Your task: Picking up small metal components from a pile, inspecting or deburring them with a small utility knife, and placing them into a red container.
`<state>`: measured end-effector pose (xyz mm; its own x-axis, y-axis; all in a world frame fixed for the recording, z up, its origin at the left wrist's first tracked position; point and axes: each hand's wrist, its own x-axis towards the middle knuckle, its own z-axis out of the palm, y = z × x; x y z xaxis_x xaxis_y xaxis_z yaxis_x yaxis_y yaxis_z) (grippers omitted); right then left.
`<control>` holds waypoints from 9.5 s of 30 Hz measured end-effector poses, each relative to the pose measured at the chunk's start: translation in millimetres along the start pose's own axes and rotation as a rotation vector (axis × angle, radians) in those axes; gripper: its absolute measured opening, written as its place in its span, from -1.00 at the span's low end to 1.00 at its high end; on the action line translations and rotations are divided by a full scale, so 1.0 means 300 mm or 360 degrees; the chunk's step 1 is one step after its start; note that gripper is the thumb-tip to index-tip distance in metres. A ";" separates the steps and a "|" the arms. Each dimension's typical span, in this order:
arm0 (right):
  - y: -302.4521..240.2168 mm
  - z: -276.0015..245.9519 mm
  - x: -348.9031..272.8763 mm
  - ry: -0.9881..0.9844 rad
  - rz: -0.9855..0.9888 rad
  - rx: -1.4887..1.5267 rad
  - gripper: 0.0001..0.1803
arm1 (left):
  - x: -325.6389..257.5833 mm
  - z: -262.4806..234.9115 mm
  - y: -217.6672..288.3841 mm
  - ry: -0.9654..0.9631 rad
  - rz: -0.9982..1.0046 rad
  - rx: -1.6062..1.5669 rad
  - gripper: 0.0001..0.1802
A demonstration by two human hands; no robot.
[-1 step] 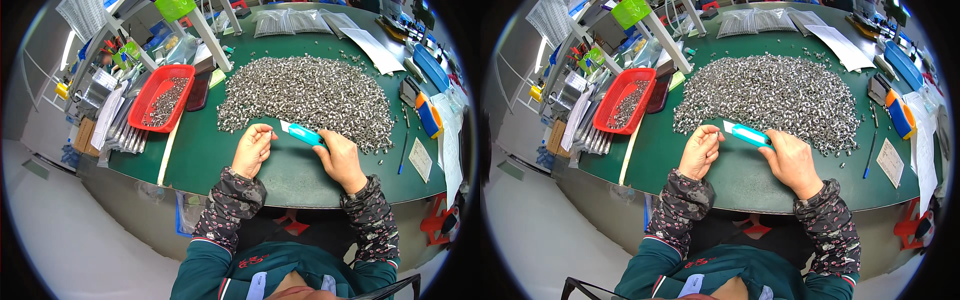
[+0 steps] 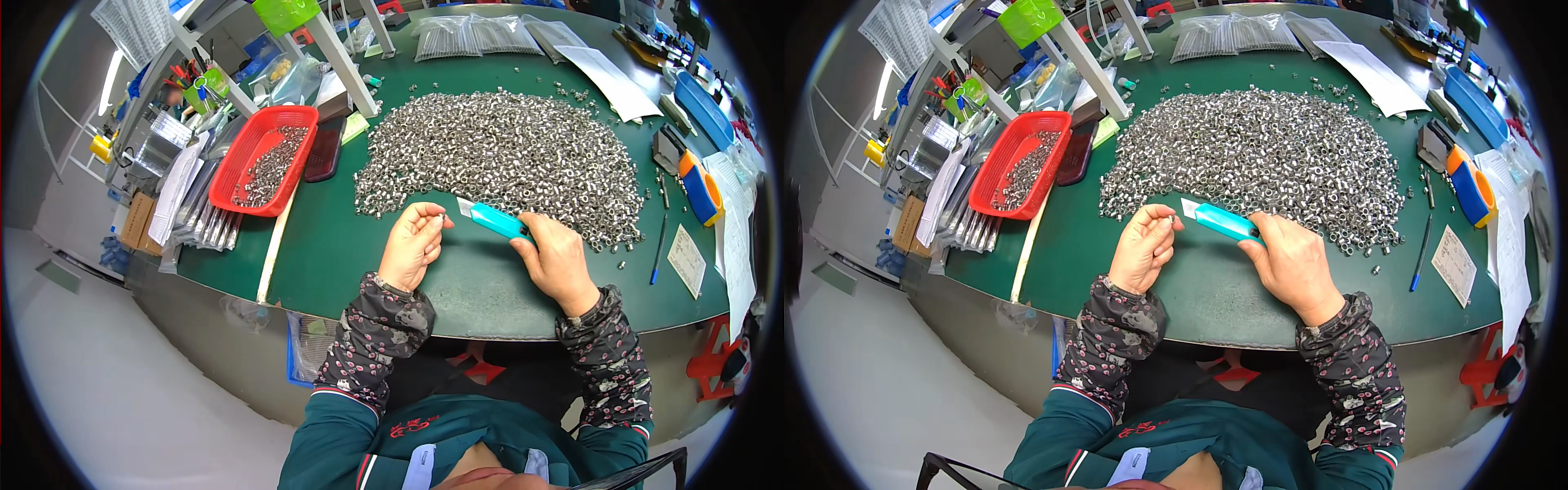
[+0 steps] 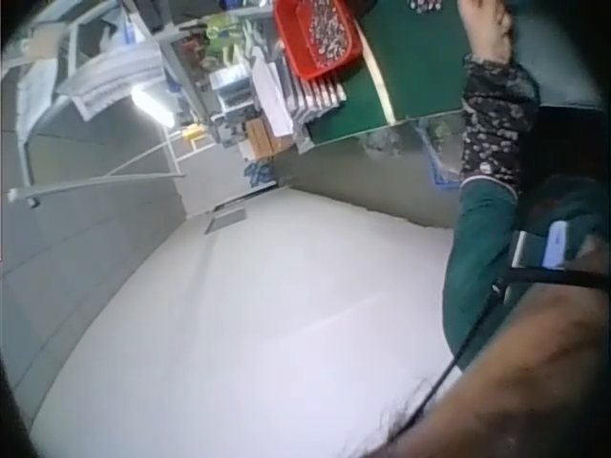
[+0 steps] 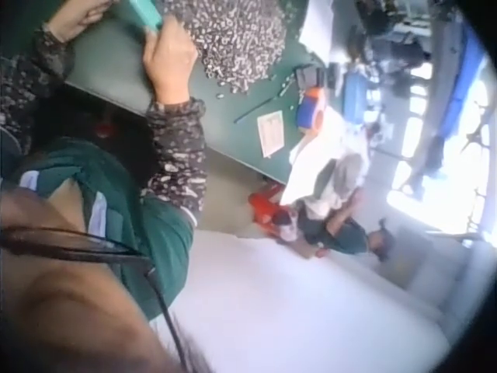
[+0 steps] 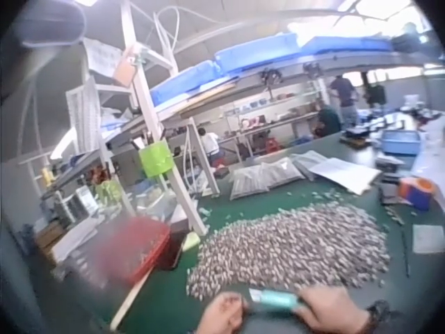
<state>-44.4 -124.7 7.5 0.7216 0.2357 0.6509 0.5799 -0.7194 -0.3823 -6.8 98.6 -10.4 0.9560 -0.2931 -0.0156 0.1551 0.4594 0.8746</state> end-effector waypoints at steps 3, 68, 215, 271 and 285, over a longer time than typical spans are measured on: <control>0.004 -0.001 -0.004 -0.0110 0.0039 0.0016 -0.75 | 0.001 -0.003 -0.001 -0.0007 -0.0005 -0.0007 -0.83; 0.061 -0.052 0.024 0.0318 0.0077 -0.0154 -0.71 | 0.134 0.224 -0.129 -0.0033 0.0514 0.2133 -0.82; 0.014 -0.034 0.007 -0.0222 -0.0278 -0.0211 -0.71 | -0.030 0.020 -0.006 0.0058 -0.0160 0.0222 -0.75; 0.014 -0.035 0.005 -0.0335 -0.0058 -0.0118 -0.77 | -0.027 0.025 -0.018 0.0016 0.0135 0.0122 -0.90; 0.016 -0.048 0.024 -0.0083 -0.0252 -0.0251 -0.66 | -0.020 -0.010 -0.014 -0.0076 -0.0067 -0.0158 -0.89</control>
<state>-41.9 -136.0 19.9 0.6472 0.3845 0.6583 0.6243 -0.7628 -0.1682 -12.3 101.0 -15.4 0.9355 -0.3524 -0.0262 0.2212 0.5260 0.8212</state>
